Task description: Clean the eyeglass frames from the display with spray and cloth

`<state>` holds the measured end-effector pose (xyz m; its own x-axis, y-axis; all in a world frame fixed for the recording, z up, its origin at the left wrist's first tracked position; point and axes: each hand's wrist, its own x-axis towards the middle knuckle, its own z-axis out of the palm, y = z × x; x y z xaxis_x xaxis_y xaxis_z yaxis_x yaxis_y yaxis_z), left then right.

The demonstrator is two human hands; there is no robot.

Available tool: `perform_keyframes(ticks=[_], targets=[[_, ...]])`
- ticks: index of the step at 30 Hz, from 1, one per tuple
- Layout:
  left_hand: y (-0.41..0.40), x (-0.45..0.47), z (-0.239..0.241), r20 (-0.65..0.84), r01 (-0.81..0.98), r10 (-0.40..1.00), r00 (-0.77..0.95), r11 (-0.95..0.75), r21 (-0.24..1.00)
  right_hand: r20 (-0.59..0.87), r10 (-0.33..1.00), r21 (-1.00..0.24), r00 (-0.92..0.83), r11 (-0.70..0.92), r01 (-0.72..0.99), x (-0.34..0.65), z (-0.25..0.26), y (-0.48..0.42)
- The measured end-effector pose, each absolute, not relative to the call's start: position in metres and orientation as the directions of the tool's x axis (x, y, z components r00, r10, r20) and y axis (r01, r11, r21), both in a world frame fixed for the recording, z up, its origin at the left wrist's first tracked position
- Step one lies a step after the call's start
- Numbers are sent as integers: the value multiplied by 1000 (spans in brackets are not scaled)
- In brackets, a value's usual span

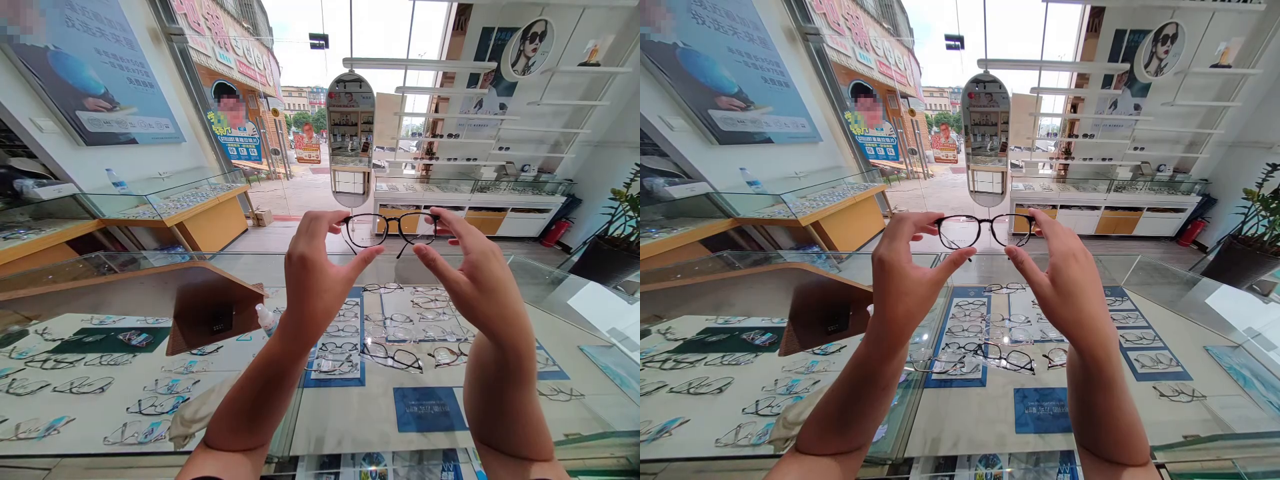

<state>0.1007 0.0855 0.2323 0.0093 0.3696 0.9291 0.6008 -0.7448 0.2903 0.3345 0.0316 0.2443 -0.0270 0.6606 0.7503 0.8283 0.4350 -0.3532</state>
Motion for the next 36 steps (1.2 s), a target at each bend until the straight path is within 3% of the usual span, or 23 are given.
perform_keyframes(ticks=[36], targets=[[86, 102, 231, 952, 622, 307, 14, -748, 232, 714, 700, -396, -11, 417, 818, 335, 243, 33]])
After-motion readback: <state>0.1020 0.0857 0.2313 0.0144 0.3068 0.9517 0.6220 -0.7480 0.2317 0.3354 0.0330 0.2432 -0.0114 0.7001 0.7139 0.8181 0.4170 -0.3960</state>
